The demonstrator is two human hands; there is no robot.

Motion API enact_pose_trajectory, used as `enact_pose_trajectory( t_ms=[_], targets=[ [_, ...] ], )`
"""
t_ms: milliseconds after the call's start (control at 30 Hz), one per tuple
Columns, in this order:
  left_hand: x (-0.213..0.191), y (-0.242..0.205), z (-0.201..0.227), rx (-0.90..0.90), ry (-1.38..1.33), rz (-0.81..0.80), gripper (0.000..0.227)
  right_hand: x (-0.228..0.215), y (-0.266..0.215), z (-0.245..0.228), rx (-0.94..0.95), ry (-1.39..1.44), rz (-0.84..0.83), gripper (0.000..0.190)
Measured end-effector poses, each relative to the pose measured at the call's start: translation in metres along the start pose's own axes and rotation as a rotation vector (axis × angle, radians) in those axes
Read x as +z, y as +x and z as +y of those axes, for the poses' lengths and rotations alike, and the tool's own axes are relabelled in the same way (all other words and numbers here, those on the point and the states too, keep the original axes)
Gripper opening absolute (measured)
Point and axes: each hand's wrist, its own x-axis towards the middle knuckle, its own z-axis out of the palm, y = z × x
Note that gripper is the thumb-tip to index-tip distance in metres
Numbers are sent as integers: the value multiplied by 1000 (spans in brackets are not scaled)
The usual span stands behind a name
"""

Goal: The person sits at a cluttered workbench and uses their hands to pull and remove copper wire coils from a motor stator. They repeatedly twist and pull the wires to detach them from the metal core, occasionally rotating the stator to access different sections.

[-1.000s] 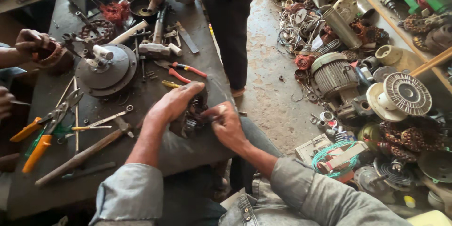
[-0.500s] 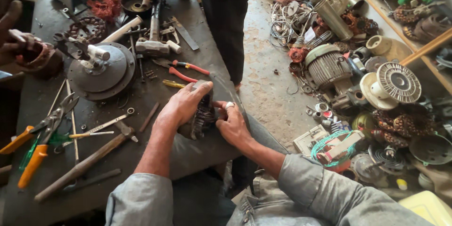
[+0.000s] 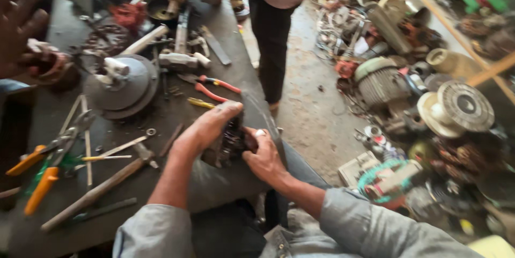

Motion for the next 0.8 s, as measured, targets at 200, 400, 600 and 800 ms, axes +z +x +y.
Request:
enact_pose_trajectory(
  t_ms=[200,400,600,800],
  targets=[
    [-8,-10,20,108,263,2,42,-4,-5,-5,-56,-88,-44,67],
    [-6,-16,33,-132,137,2,38,-6,-6,-9,-165,-146,-31,70],
    [-8,-15,21,-2,301,-3,40,-7,0,0,6,-1,-57,63],
    [-11,-15,50,-214,163,28,48,-10,33,26,277,450,-231,53]
  ],
)
